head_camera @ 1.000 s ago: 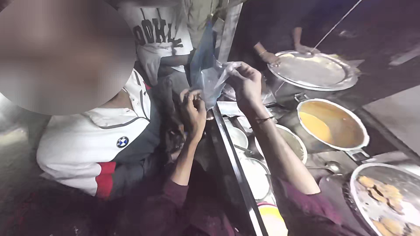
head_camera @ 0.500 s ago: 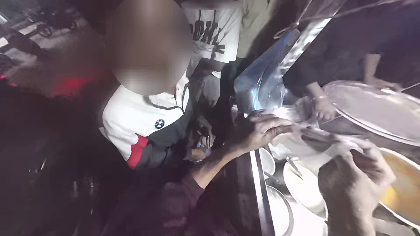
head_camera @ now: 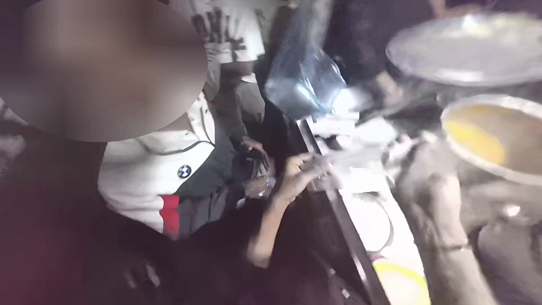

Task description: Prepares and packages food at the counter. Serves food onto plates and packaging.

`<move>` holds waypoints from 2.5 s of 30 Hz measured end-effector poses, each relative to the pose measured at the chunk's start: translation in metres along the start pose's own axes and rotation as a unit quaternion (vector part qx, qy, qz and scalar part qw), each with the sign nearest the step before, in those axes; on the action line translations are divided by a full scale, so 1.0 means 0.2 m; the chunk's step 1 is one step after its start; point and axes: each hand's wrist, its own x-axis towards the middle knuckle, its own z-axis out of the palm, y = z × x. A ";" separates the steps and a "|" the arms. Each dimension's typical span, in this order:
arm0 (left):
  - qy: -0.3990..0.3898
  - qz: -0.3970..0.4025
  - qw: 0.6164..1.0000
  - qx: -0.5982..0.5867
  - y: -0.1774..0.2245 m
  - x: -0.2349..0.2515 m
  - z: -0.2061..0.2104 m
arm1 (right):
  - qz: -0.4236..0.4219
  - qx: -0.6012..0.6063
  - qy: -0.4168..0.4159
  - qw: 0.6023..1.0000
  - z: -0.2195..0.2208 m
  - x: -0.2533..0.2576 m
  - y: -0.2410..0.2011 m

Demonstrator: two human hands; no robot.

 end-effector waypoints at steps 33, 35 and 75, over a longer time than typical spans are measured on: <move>0.146 0.103 0.983 0.042 0.05 -0.10 -0.03 | 0.088 0.012 -0.094 0.992 -0.43 -0.18 0.24; 0.175 0.219 0.930 0.236 0.01 -0.10 0.02 | 0.045 -0.025 0.008 0.999 -0.47 -0.21 0.23; 0.060 0.186 0.864 0.464 -0.31 -0.25 0.37 | -0.011 -0.175 0.084 0.981 -1.05 -0.04 0.37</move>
